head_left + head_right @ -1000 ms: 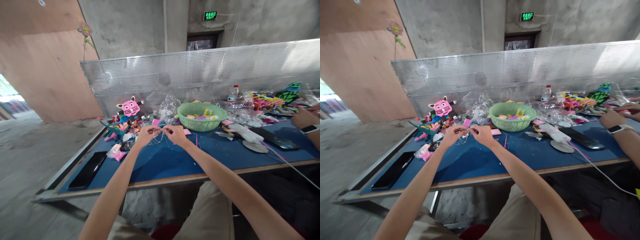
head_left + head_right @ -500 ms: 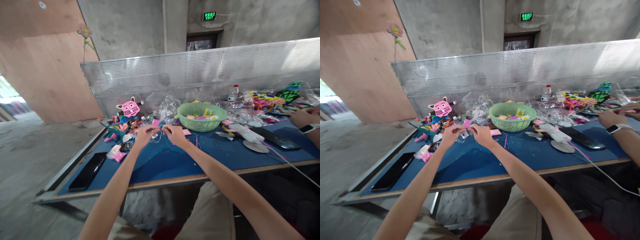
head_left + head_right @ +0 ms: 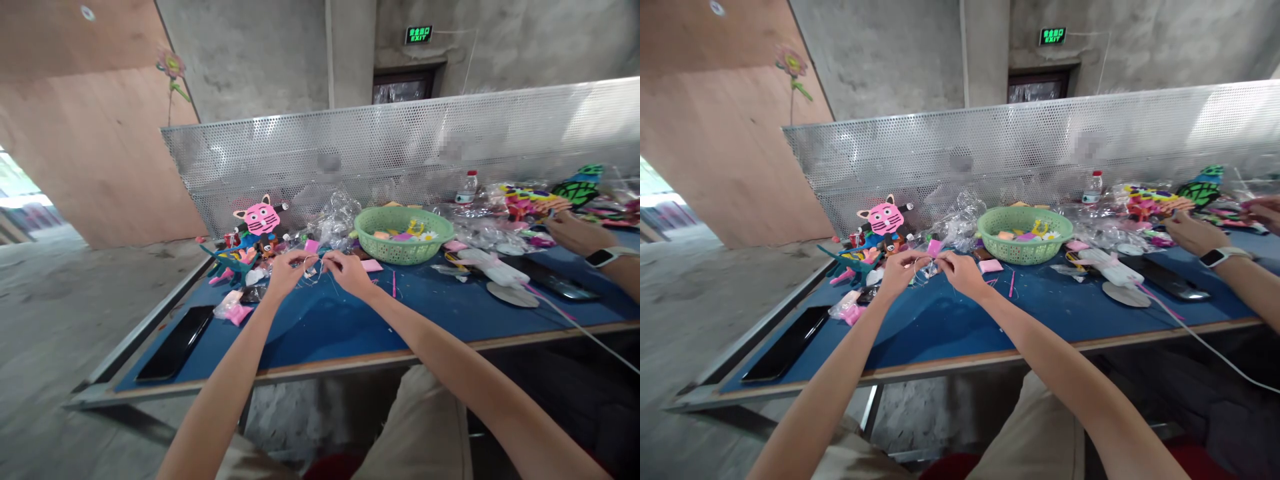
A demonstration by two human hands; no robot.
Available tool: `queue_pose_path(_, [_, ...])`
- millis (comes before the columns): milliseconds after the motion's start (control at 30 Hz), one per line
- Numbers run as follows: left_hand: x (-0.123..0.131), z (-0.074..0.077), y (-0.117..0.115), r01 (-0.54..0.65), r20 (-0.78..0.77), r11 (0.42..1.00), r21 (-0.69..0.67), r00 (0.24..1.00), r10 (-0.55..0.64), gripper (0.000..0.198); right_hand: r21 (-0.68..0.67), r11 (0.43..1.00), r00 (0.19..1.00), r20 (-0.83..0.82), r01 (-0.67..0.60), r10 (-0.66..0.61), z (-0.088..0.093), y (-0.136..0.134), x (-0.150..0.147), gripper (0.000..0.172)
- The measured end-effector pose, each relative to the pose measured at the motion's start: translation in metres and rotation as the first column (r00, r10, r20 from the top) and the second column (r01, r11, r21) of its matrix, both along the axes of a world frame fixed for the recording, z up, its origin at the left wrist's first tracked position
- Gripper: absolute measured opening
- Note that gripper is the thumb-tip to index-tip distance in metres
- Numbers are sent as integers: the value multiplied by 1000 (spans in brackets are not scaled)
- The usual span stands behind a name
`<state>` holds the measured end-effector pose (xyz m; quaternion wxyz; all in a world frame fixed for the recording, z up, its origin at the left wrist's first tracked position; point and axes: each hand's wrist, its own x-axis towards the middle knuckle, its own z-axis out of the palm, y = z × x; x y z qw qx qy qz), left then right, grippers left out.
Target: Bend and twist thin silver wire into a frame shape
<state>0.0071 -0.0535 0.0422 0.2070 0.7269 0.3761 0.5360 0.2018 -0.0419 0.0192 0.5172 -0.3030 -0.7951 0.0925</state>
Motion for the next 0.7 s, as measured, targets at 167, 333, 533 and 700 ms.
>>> queue_pose_path(167, [0,4,-4,-46,-66,997,57,997,49,24,-123,989,996,-56,-80,74,-3,0,-3,19])
queue_pose_path(333, [-2,6,-4,-118,-214,985,127,966,144,21,-307,937,984,-118,-165,134,-7,10,-1,21])
queue_pose_path(533, [0,-1,1,-168,-184,983,75,967,179,18,-210,978,1000,16,13,-10,-7,19,1,26])
queue_pose_path(700, [1,0,1,-125,-168,992,-17,978,121,18,-252,968,998,46,-19,32,-11,18,-1,23])
